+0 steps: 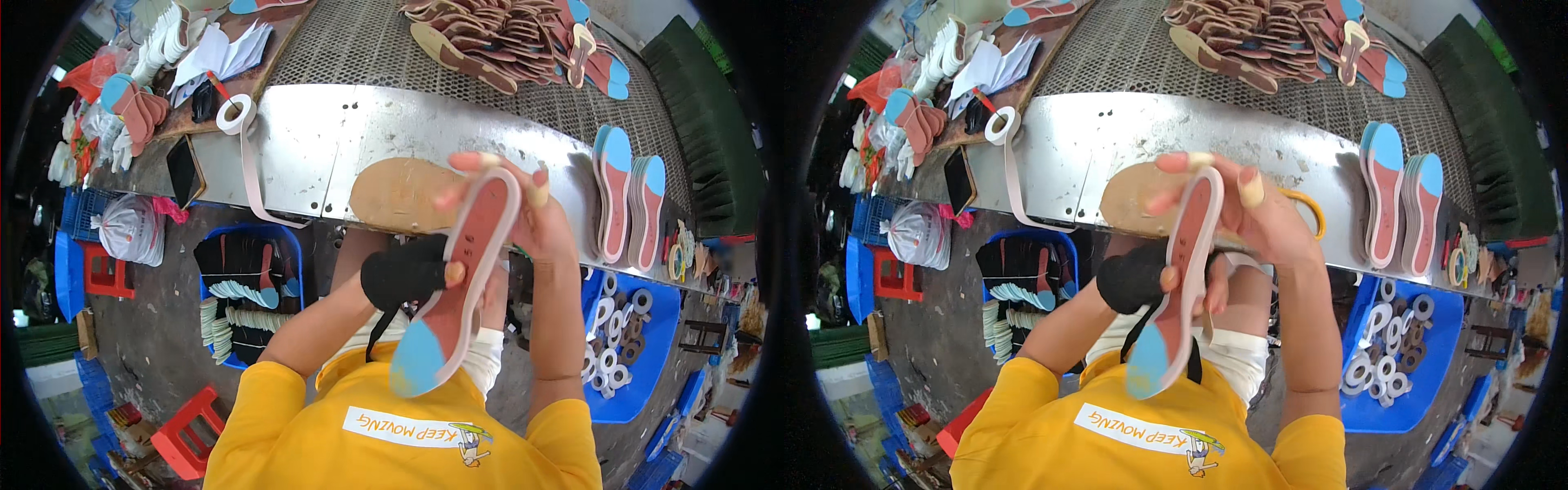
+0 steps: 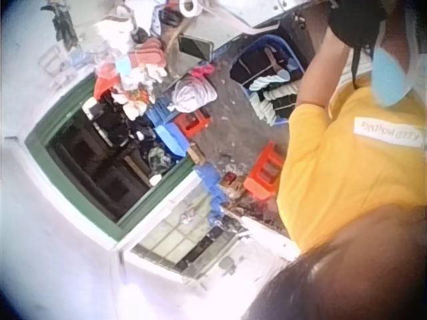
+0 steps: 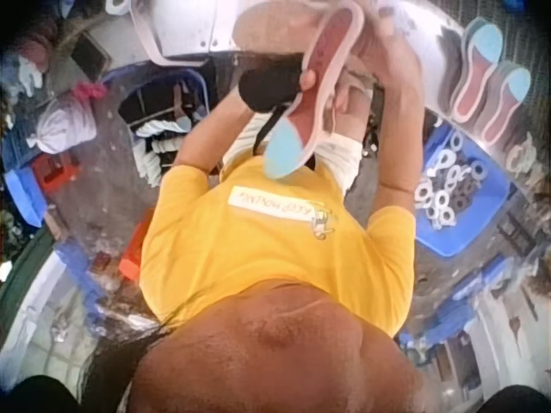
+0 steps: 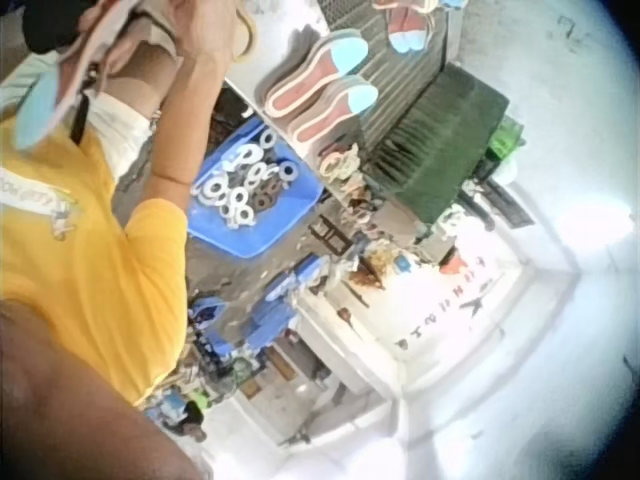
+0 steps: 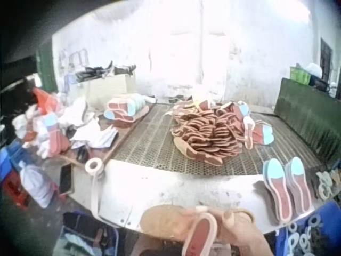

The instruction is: Applying adhesive tape to shoe insoles and trimming the excess with scissors.

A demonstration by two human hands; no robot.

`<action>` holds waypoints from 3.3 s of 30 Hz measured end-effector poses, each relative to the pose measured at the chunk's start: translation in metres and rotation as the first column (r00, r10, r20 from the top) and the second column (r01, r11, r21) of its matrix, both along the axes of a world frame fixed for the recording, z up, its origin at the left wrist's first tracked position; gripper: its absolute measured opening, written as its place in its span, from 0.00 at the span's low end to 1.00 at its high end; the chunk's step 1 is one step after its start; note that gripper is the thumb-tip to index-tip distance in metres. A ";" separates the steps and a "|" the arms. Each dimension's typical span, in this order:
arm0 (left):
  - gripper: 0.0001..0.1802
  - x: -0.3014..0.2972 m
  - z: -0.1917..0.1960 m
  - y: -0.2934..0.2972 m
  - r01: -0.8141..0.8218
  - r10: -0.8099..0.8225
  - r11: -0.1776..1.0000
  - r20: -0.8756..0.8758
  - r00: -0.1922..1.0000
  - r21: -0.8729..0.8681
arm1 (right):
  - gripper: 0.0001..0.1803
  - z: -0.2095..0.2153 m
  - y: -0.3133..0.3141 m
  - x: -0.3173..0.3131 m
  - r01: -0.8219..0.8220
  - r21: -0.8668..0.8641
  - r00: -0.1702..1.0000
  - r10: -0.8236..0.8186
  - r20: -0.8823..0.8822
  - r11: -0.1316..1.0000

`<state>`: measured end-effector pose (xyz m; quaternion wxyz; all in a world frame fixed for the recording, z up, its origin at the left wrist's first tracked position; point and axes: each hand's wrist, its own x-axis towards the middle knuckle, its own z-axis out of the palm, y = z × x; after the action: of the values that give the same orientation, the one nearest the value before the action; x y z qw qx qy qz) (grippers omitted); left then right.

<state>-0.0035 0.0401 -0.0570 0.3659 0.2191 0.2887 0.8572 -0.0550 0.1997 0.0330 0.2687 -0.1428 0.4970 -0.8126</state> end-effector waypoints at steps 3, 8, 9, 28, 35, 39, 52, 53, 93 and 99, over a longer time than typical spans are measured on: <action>0.25 -0.019 0.014 -0.001 0.140 -0.146 0.988 -0.096 0.985 -0.060 | 0.20 -0.022 0.031 -0.013 0.214 0.211 0.940 -0.142 -0.311 0.954; 0.32 -0.018 0.035 -0.008 -0.394 0.117 0.600 -0.411 0.904 -0.696 | 0.12 -0.018 0.039 -0.023 0.547 0.458 0.814 -0.316 -0.488 0.701; 0.32 -0.018 0.033 -0.006 -0.392 0.116 0.600 -0.409 0.905 -0.698 | 0.12 -0.019 0.032 -0.021 0.546 0.459 0.815 -0.317 -0.486 0.701; 0.20 -0.007 0.016 -0.022 -0.407 0.149 0.605 -0.404 0.903 -0.684 | 0.15 -0.035 0.030 -0.018 0.733 0.269 0.676 -0.622 -0.396 0.625; 0.16 0.002 0.028 -0.008 -0.829 0.015 0.304 -0.867 0.498 -0.470 | 0.31 -0.027 0.003 -0.005 0.924 0.242 0.299 -0.168 -0.939 0.295; 0.18 0.003 0.029 -0.011 -0.745 0.076 0.274 -0.759 0.647 -0.608 | 0.51 -0.014 0.018 -0.019 0.497 0.645 0.867 -0.304 -0.395 0.580; 0.17 0.008 0.024 -0.018 -0.505 0.352 0.633 -0.363 0.863 -0.587 | 0.27 -0.021 0.016 -0.025 0.653 0.379 0.727 -0.401 -0.557 0.656; 0.18 0.007 0.025 -0.020 -0.475 0.361 0.662 -0.308 0.880 -0.580 | 0.26 -0.019 0.016 -0.023 0.599 0.319 0.781 -0.449 -0.433 0.734; 0.12 -0.055 -0.014 -0.048 -0.783 0.787 0.169 -0.397 0.473 -0.598 | 0.17 -0.008 0.143 -0.147 0.893 0.430 0.437 -0.021 -0.899 0.134; 0.13 -0.059 -0.017 -0.054 -0.744 0.664 0.161 -0.487 0.568 -0.648 | 0.18 0.050 0.074 -0.261 0.874 0.346 0.397 -0.090 -0.913 0.342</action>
<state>-0.0623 -0.0139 -0.0743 -0.0320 -0.0950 0.7256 0.6808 -0.3157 0.2742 0.0828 -0.2394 -0.1524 0.8839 -0.3716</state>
